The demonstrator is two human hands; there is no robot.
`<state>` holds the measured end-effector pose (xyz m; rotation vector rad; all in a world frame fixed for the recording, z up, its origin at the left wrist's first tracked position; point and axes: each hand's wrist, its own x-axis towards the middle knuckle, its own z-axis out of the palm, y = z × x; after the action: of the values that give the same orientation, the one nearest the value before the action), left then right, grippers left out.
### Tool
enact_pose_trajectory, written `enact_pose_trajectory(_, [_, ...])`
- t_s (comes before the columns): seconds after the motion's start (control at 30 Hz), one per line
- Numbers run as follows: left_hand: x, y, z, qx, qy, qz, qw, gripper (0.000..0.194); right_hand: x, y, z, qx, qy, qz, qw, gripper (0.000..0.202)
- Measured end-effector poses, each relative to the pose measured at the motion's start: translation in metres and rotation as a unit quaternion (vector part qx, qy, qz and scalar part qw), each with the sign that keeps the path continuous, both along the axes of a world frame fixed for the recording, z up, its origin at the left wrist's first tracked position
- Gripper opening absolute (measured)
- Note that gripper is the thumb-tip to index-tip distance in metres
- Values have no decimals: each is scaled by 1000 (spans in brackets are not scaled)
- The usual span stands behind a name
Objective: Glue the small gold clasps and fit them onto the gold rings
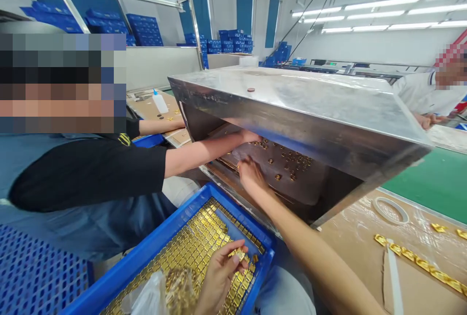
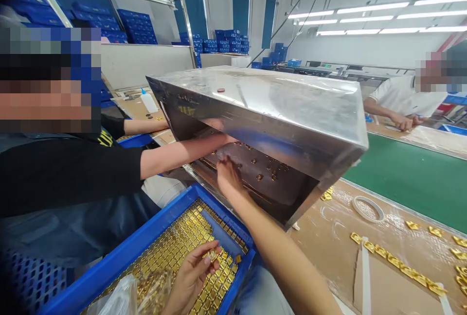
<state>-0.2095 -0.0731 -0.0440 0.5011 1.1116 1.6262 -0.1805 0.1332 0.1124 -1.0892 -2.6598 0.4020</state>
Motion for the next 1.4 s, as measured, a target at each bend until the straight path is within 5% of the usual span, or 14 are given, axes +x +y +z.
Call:
enact_pose_trajectory(0.07, [4,8,12,17,-36,14,999,28,41,-44,-2,-32,47,48,997,27])
enact_pose_trajectory(0.13, [14,17,26,29,-66,27,997,33,92,-84,-6,-145,193,129,962,30])
enact_pose_trajectory(0.2, [29,26,38,29,-77,15,997,40,148,-115,-15,-256,277,140,915,25])
enact_pose_trajectory(0.33, [66,39,52,52,-108,-54,991,43,242,-159,-51,-432,340,7,836,23])
enact_pose_trajectory(0.57, [132,42,55,79,-111,-195,971,43,331,-212,-137,-400,375,-263,794,18])
enact_pose_trajectory(0.73, [165,33,57,61,-96,-232,966,40,345,-238,-174,-269,312,-327,851,14])
enact_pose_trajectory(0.93, [186,31,56,37,-84,-260,961,41,331,-261,-207,-292,297,-299,859,16])
enact_pose_trajectory(1.13, [183,44,53,32,-86,-240,966,38,315,-274,-238,-290,250,-299,874,20])
enact_pose_trajectory(1.3, [177,54,51,23,-91,-230,969,36,313,-259,-248,-334,219,-245,883,22])
enact_pose_trajectory(1.4, [176,60,50,18,-89,-227,970,37,312,-238,-242,-387,218,-241,863,21])
